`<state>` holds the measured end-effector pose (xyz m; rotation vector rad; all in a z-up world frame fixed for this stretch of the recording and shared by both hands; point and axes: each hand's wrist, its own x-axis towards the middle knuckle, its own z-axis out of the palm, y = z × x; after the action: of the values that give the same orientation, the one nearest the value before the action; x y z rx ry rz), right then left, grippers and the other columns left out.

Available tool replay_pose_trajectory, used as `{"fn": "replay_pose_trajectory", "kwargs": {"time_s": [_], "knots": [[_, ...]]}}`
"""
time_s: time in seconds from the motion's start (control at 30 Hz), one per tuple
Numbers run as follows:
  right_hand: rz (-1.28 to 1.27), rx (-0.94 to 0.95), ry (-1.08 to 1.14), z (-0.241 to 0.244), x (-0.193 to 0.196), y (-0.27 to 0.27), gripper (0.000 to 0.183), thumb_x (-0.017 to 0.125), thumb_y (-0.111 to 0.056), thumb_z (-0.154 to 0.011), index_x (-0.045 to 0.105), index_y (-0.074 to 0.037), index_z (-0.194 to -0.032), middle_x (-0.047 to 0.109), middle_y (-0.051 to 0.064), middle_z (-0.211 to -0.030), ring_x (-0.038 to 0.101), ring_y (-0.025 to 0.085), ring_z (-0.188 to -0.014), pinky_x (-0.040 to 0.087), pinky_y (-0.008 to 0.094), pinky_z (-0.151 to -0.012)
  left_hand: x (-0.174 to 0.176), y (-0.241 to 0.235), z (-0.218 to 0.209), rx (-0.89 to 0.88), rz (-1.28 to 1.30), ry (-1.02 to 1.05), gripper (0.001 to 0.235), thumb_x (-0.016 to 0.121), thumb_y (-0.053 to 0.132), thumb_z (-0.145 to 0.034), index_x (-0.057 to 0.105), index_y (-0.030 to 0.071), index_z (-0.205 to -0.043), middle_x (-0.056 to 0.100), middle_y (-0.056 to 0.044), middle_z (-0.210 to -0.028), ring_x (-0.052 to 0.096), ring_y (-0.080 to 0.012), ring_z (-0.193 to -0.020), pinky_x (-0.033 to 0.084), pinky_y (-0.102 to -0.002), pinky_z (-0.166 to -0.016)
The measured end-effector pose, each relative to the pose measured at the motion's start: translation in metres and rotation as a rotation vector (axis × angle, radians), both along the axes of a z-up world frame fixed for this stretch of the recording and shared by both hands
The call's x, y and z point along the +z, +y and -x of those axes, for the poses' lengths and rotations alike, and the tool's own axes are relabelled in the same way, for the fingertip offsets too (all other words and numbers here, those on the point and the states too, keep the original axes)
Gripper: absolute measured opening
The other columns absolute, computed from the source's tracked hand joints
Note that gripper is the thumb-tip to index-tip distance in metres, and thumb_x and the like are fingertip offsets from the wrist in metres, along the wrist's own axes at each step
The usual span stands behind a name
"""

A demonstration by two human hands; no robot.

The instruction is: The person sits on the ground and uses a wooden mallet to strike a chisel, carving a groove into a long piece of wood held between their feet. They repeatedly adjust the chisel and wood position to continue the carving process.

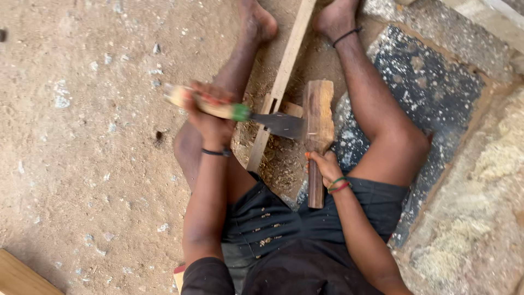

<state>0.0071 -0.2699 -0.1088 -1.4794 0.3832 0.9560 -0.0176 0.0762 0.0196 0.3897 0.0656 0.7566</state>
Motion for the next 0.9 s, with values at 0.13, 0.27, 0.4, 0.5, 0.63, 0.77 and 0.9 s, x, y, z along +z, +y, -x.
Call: {"fn": "replay_pose_trajectory", "kwargs": {"time_s": [0.13, 0.27, 0.4, 0.5, 0.63, 0.77, 0.9], "knots": [[0.040, 0.054, -0.051, 0.002, 0.001, -0.001, 0.020, 0.068, -0.015, -0.091, 0.071, 0.005, -0.093, 0.068, 0.010, -0.073, 0.067, 0.019, -0.056, 0.057, 0.035, -0.051, 0.027, 0.020, -0.004, 0.133, -0.208, 0.119, 0.030, 0.080, 0.024, -0.093, 0.060, 0.015, -0.113, 0.063, 0.000, -0.080, 0.063, -0.0129, -0.069, 0.058, -0.033, -0.068], [0.060, 0.074, -0.073, 0.003, -0.006, -0.003, 0.023, 0.069, -0.021, -0.091, 0.070, 0.003, -0.090, 0.068, 0.009, -0.073, 0.067, 0.020, -0.056, 0.055, 0.037, -0.051, 0.035, 0.009, -0.011, 0.142, -0.820, 0.384, 0.031, 0.081, 0.021, -0.093, 0.062, 0.010, -0.115, 0.072, -0.007, -0.091, 0.073, -0.0164, -0.080, 0.066, -0.036, -0.073], [0.478, 0.390, -0.450, 0.000, -0.005, -0.005, 0.054, 0.079, -0.041, -0.096, 0.070, 0.011, -0.083, 0.067, 0.017, -0.072, 0.063, 0.021, -0.060, 0.048, 0.039, -0.056, 0.043, -0.013, -0.022, -0.048, -0.870, 0.392, 0.024, 0.082, 0.010, -0.090, 0.066, 0.005, -0.107, 0.074, -0.008, -0.094, 0.072, -0.0149, -0.081, 0.064, -0.032, -0.072], [0.984, 0.589, -0.970, 0.004, 0.027, -0.001, 0.067, 0.085, -0.064, -0.083, 0.066, 0.000, -0.092, 0.065, 0.015, -0.083, 0.060, 0.025, -0.063, 0.048, 0.041, -0.051, 0.049, -0.015, -0.029, -0.007, -1.012, 0.413, 0.021, 0.083, 0.005, -0.090, 0.066, 0.002, -0.102, 0.072, -0.008, -0.091, 0.068, -0.0137, -0.081, 0.060, -0.030, -0.074], [0.865, 0.388, -1.269, 0.003, 0.073, 0.015, 0.063, 0.075, -0.053, -0.093, 0.063, 0.001, -0.123, 0.064, 0.012, -0.092, 0.061, 0.020, -0.063, 0.049, 0.034, -0.049, 0.047, -0.012, -0.024, 0.063, -0.906, 0.422, 0.020, 0.083, 0.003, -0.091, 0.064, 0.001, -0.096, 0.069, -0.008, -0.094, 0.066, -0.0124, -0.083, 0.057, -0.028, -0.073], [0.586, 0.511, -1.247, -0.016, 0.079, 0.066, 0.047, 0.071, -0.048, -0.101, 0.067, -0.009, -0.125, 0.065, 0.005, -0.081, 0.060, 0.016, -0.061, 0.049, 0.032, -0.054, 0.039, -0.015, -0.027, 0.080, -0.693, 0.389, 0.023, 0.081, 0.006, -0.088, 0.062, 0.002, -0.099, 0.070, -0.005, -0.091, 0.069, -0.0120, -0.081, 0.060, -0.028, -0.070], [0.514, 0.674, -1.335, -0.027, 0.083, 0.139, 0.058, 0.073, -0.051, -0.095, 0.064, -0.006, -0.131, 0.065, 0.007, -0.078, 0.061, 0.017, -0.060, 0.051, 0.035, -0.052, 0.039, -0.011, -0.017, 0.115, -0.910, 0.473, 0.023, 0.083, 0.003, -0.088, 0.063, 0.000, -0.098, 0.068, -0.007, -0.092, 0.065, -0.0135, -0.082, 0.056, -0.028, -0.073]]}}
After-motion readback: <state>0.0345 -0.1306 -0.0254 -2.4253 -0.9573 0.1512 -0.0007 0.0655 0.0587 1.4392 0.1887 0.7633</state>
